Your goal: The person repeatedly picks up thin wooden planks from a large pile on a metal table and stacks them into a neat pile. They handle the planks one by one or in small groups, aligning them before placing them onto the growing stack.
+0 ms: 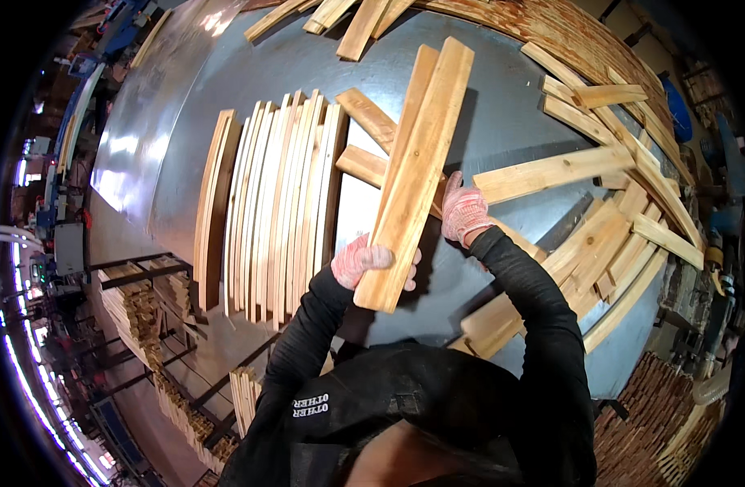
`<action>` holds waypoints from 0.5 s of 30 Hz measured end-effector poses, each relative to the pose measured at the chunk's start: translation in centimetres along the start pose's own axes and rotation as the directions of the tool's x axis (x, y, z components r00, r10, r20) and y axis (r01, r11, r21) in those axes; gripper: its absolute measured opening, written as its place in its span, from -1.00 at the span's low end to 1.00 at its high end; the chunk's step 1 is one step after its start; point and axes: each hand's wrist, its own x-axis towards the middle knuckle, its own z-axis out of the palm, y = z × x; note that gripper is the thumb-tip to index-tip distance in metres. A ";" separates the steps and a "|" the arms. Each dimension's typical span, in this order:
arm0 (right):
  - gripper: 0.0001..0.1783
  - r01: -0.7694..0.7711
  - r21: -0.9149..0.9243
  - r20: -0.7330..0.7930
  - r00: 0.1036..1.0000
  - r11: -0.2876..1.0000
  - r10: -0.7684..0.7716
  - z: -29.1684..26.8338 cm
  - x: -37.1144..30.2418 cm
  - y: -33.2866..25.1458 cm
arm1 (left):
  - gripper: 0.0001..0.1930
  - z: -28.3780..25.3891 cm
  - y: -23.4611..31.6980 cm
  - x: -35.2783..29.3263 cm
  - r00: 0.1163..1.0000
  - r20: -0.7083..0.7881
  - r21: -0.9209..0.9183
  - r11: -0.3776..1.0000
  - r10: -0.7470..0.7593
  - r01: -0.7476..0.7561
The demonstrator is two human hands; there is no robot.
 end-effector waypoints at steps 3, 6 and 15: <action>0.00 -0.161 0.254 0.126 0.983 0.954 0.132 -0.8 -3.3 0.5 | -0.23 1.4 -2.2 -4.9 0.998 -0.061 0.083 0.996 0.024 -0.019; 0.05 -0.145 0.363 0.140 0.985 0.920 0.101 -1.9 -6.2 2.7 | -0.20 0.8 -4.4 -7.6 0.987 -0.123 0.291 0.955 0.104 -0.065; -0.32 0.031 0.871 -0.103 0.987 0.490 0.121 1.9 -4.4 9.1 | -0.28 5.3 -9.3 -11.8 0.966 -0.020 0.216 0.944 0.259 -0.248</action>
